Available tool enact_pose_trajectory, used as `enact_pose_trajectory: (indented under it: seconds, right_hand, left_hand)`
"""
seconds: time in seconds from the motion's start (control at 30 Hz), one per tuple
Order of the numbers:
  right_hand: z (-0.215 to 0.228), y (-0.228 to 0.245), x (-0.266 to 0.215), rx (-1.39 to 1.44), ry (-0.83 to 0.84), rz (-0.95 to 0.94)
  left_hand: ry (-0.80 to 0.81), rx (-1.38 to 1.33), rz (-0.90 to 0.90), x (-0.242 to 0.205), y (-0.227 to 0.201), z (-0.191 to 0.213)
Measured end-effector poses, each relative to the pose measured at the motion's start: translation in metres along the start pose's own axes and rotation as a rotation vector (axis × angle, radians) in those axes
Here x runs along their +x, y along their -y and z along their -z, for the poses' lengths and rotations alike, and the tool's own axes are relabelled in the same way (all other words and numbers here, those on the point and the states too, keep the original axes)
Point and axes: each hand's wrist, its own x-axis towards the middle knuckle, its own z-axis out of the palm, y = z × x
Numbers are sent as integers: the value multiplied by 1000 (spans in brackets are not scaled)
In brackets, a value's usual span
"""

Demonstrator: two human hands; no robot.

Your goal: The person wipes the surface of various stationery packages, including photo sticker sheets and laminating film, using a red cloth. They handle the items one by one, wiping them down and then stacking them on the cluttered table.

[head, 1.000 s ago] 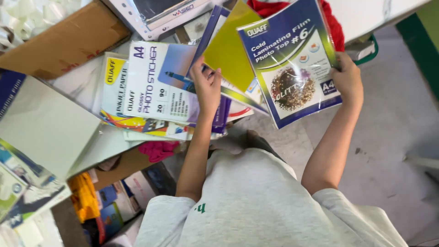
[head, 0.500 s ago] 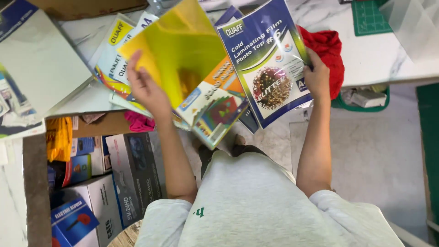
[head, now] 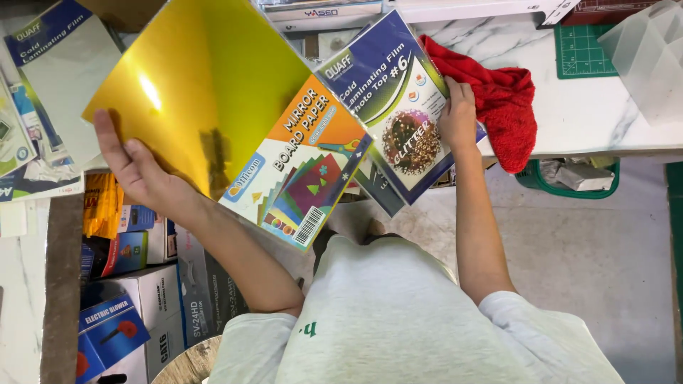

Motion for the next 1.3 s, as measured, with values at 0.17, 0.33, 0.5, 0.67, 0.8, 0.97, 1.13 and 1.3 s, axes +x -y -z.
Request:
enact_pose_trajectory:
  seconds: [0.17, 0.33, 0.5, 0.67, 0.8, 0.97, 1.13, 1.3]
  right_hand:
    - [10, 16, -2, -108, -11, 17]
    - [53, 61, 8, 88, -4, -6]
    - [100, 95, -3, 1328, 628, -624]
    - [119, 94, -20, 852, 570, -266]
    - [139, 88, -32, 1149, 422, -393]
    - [158, 83, -34, 1087, 134, -468]
    - [162, 65, -34, 1150, 13, -455]
    - [148, 43, -9, 1101, -114, -551]
  left_hand:
    - [61, 10, -18, 11, 6, 17]
    - [-48, 117, 109, 4, 53, 2]
    - [-77, 45, 330, -27, 93, -58]
    - [-25, -146, 441, -44, 90, -120]
    - [37, -207, 478, -61, 83, -158]
    - [386, -34, 667, -104, 127, -154]
    - [805, 54, 789, -131, 146, -166]
    - [902, -46, 892, -136, 177, -176]
